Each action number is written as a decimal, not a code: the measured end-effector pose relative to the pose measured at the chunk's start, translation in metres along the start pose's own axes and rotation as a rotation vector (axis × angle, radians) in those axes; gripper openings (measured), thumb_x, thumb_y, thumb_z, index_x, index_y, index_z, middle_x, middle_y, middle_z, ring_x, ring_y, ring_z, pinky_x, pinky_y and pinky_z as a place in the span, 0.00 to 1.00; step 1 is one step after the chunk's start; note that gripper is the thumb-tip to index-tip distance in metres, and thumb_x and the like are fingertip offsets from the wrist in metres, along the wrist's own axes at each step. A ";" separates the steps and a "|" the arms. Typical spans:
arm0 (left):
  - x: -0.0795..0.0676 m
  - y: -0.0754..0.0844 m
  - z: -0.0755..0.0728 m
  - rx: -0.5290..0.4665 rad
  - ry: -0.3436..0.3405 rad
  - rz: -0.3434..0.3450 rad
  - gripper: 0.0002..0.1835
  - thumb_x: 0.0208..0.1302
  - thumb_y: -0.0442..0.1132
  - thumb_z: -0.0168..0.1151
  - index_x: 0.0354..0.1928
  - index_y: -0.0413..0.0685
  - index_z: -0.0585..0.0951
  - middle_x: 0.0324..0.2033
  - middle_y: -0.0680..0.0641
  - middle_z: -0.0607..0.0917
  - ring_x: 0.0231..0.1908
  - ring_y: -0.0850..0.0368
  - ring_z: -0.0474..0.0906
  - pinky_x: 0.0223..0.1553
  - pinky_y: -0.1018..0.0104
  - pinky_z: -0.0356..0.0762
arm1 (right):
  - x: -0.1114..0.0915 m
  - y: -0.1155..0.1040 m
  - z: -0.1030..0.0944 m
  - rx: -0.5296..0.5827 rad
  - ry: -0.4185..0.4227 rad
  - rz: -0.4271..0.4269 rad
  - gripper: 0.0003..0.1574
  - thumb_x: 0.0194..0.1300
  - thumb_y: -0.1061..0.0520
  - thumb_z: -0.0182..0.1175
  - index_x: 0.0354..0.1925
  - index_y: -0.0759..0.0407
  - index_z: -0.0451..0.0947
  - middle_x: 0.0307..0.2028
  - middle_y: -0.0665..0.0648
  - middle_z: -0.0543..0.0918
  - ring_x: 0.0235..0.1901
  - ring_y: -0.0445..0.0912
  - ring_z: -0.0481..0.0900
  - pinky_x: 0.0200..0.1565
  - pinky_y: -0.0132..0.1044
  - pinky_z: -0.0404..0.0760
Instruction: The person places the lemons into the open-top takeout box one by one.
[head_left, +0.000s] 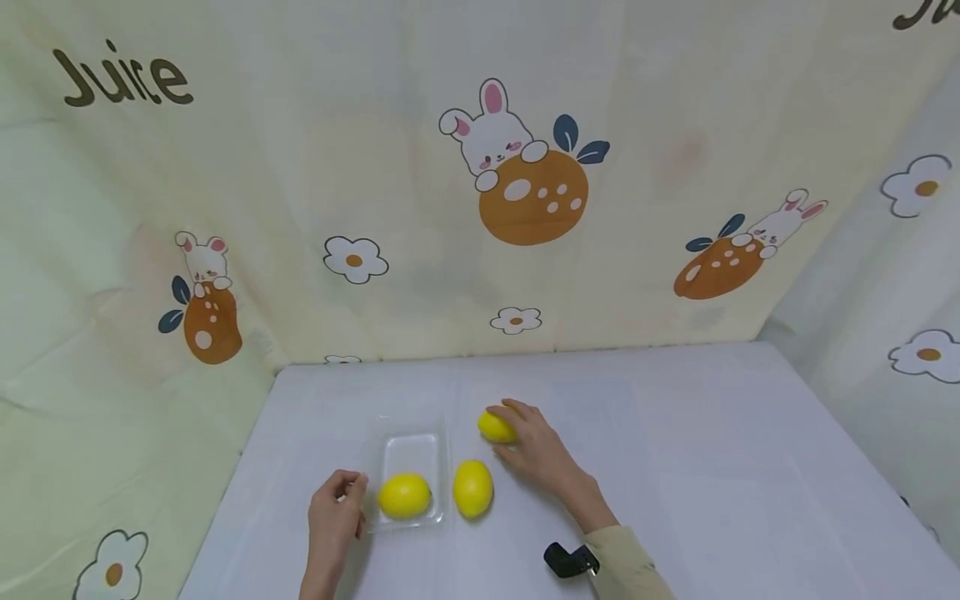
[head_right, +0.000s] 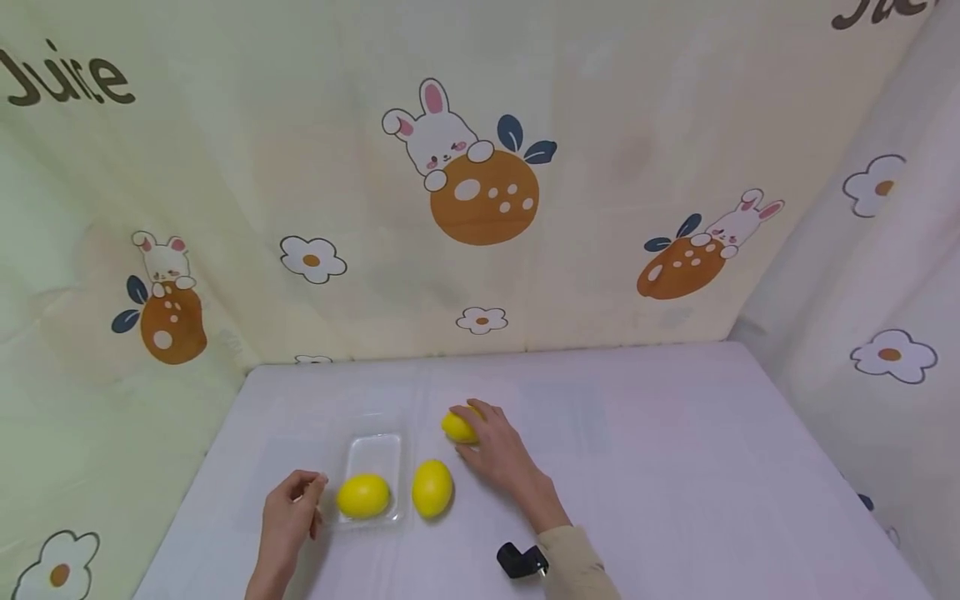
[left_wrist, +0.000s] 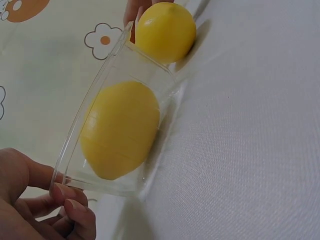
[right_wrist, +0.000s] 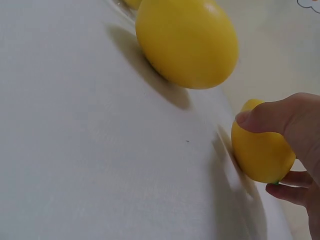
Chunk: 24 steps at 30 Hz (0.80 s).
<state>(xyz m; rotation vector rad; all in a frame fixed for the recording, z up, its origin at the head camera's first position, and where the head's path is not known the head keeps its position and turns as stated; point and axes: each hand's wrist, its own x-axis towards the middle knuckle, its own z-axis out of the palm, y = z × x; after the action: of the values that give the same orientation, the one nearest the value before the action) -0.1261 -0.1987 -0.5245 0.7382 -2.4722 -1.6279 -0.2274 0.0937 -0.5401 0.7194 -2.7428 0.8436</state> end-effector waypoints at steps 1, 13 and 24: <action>0.001 -0.001 0.000 0.001 0.002 -0.002 0.11 0.68 0.40 0.56 0.44 0.39 0.79 0.28 0.45 0.77 0.10 0.59 0.66 0.12 0.69 0.67 | 0.001 0.001 0.002 0.012 0.006 0.006 0.39 0.54 0.56 0.72 0.63 0.46 0.71 0.65 0.60 0.71 0.61 0.55 0.72 0.59 0.50 0.77; 0.003 -0.001 0.002 -0.016 0.007 0.000 0.11 0.67 0.40 0.57 0.44 0.38 0.79 0.28 0.46 0.76 0.10 0.59 0.65 0.11 0.69 0.67 | 0.006 0.014 0.019 0.089 0.108 -0.018 0.36 0.53 0.58 0.72 0.60 0.46 0.74 0.57 0.51 0.76 0.54 0.48 0.77 0.57 0.45 0.79; 0.002 -0.002 0.002 -0.023 0.007 0.005 0.11 0.67 0.39 0.57 0.44 0.38 0.79 0.28 0.44 0.77 0.10 0.59 0.65 0.11 0.69 0.66 | 0.004 0.016 0.023 0.114 0.111 0.006 0.36 0.54 0.56 0.73 0.61 0.43 0.73 0.57 0.50 0.76 0.54 0.46 0.77 0.57 0.45 0.79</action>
<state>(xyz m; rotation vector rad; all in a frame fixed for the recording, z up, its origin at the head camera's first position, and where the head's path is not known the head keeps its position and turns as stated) -0.1273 -0.1988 -0.5272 0.7325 -2.4445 -1.6457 -0.2397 0.0907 -0.5650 0.6632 -2.6176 1.0160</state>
